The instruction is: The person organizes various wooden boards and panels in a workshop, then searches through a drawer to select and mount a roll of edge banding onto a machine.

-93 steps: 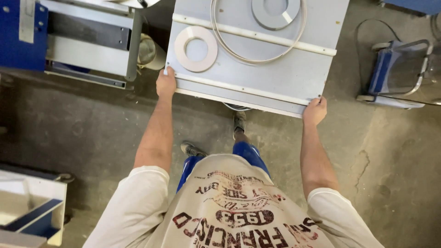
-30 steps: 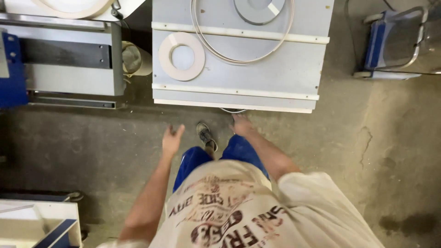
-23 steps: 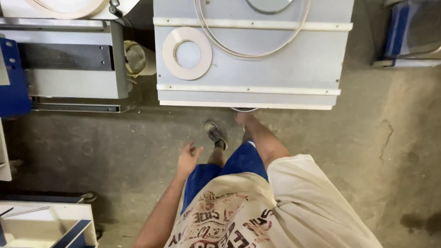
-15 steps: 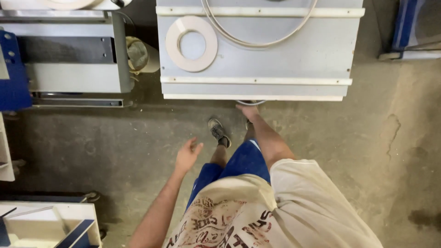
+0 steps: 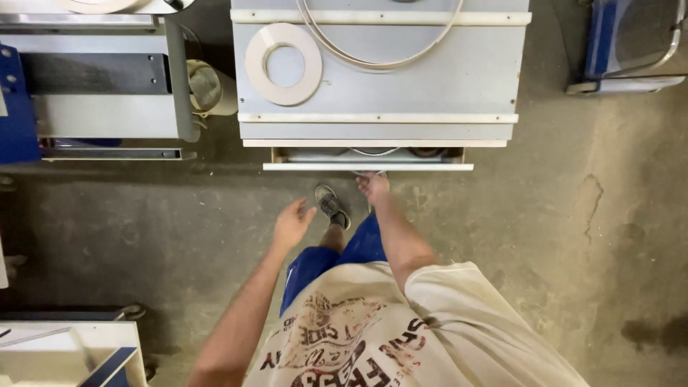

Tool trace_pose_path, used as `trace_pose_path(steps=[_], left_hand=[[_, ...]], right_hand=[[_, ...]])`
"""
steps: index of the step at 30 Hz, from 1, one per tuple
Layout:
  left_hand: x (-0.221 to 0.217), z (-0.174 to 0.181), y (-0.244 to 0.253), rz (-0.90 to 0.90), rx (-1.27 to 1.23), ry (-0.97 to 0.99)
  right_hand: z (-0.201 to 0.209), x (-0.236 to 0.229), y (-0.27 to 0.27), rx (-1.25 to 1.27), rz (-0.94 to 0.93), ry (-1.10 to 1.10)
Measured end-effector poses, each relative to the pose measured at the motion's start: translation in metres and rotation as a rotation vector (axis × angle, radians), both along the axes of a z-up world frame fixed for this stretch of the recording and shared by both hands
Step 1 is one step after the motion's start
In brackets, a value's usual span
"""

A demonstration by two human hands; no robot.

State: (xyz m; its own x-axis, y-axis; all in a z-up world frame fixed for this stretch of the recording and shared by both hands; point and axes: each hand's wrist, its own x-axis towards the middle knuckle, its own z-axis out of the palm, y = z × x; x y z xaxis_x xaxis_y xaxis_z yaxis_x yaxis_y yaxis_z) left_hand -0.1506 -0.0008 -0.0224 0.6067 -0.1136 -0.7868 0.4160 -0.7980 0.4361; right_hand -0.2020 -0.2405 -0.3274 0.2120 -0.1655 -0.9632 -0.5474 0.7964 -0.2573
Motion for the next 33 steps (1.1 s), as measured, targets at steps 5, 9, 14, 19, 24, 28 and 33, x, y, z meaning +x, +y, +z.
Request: trace_pose_path(steps=[5, 9, 14, 19, 24, 28, 33], left_hand=[[-0.008, -0.032, -0.009, -0.239, 0.035, -0.035], [-0.026, -0.084, 0.001, -0.384, 0.090, -0.126], [-0.051, -0.174, 0.042, -0.594, 0.176, -0.043], [-0.070, -0.183, 0.066, -0.690, 0.172, 0.091], [-0.096, -0.208, 0.080, -0.776, 0.245, 0.151], [-0.108, -0.197, 0.079, -0.733, 0.255, 0.112], [-0.124, -0.199, 0.076, -0.757, 0.293, 0.102]], right_hand=[[0.096, -0.065, 0.017, -0.440, 1.101, -0.078], [0.197, -0.072, -0.024, -0.580, 1.255, -0.282], [0.167, -0.125, -0.070, -0.924, 1.801, -0.123], [0.158, -0.171, -0.067, -0.933, 1.677, -0.202], [0.163, -0.175, -0.064, -0.850, 1.720, -0.129], [0.158, -0.180, -0.064, -0.733, 1.812, -0.093], [0.158, -0.186, -0.065, -0.645, 1.826, -0.125]])
